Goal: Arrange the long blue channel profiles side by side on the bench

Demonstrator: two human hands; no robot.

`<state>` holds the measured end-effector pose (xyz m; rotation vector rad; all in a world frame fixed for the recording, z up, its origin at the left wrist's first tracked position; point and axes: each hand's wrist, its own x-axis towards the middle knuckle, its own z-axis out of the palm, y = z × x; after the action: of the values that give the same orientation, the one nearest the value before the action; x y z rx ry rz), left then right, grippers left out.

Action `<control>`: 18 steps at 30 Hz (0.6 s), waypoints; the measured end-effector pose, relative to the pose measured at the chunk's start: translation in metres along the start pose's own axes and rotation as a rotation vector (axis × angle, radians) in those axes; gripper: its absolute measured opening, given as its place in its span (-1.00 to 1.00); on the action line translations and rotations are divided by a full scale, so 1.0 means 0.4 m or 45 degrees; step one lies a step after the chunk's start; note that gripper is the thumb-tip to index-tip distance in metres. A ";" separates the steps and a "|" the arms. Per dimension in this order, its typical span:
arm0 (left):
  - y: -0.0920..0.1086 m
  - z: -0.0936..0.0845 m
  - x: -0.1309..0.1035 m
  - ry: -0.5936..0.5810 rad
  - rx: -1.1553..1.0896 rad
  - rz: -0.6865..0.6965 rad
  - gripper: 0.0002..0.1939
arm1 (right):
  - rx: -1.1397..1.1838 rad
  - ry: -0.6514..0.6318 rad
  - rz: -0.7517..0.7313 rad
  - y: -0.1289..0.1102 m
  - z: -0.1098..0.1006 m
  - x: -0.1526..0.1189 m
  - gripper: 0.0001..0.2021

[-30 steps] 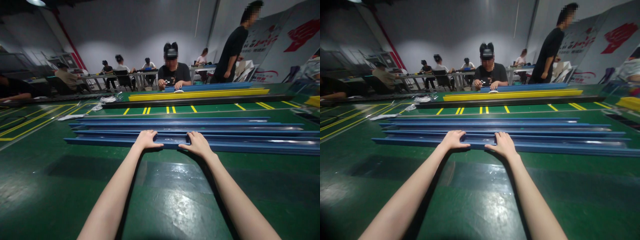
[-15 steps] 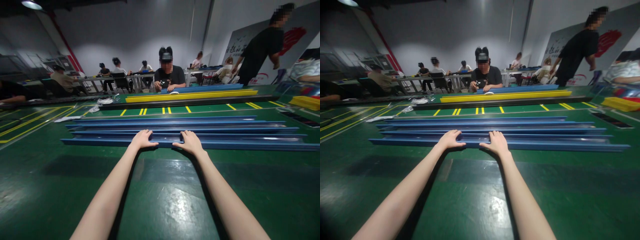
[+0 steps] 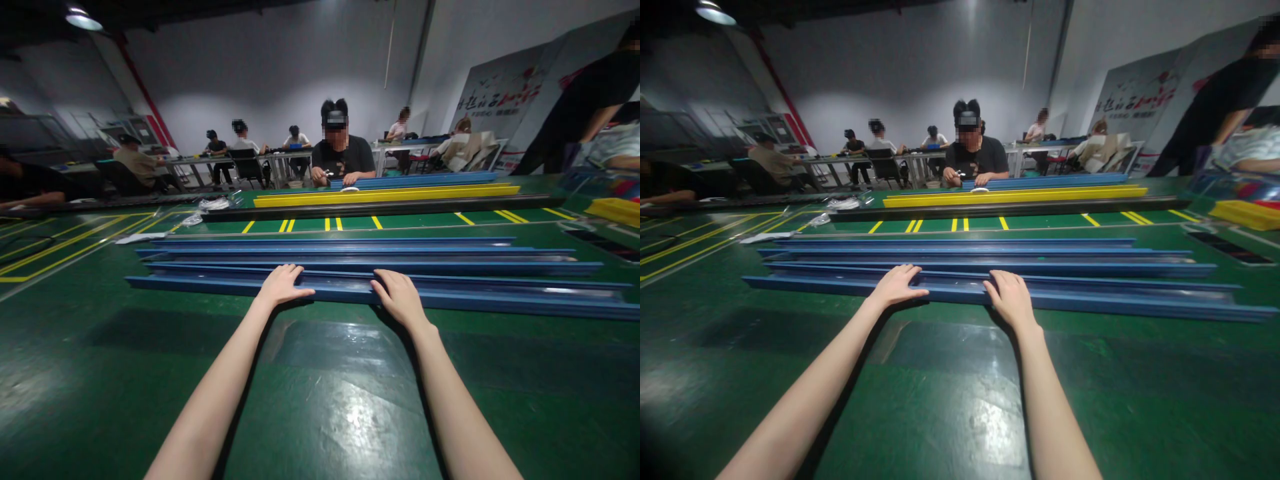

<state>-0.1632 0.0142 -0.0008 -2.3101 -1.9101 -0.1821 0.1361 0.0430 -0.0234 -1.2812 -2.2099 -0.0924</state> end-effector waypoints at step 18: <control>0.324 -0.006 0.124 0.178 -0.194 0.258 -0.65 | -0.242 0.027 0.189 0.043 -0.017 -0.050 -0.41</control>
<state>-0.0265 0.0375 0.0065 -2.4948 -1.6375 -0.4680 0.1604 0.0345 -0.0317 -1.5352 -2.1214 -0.2624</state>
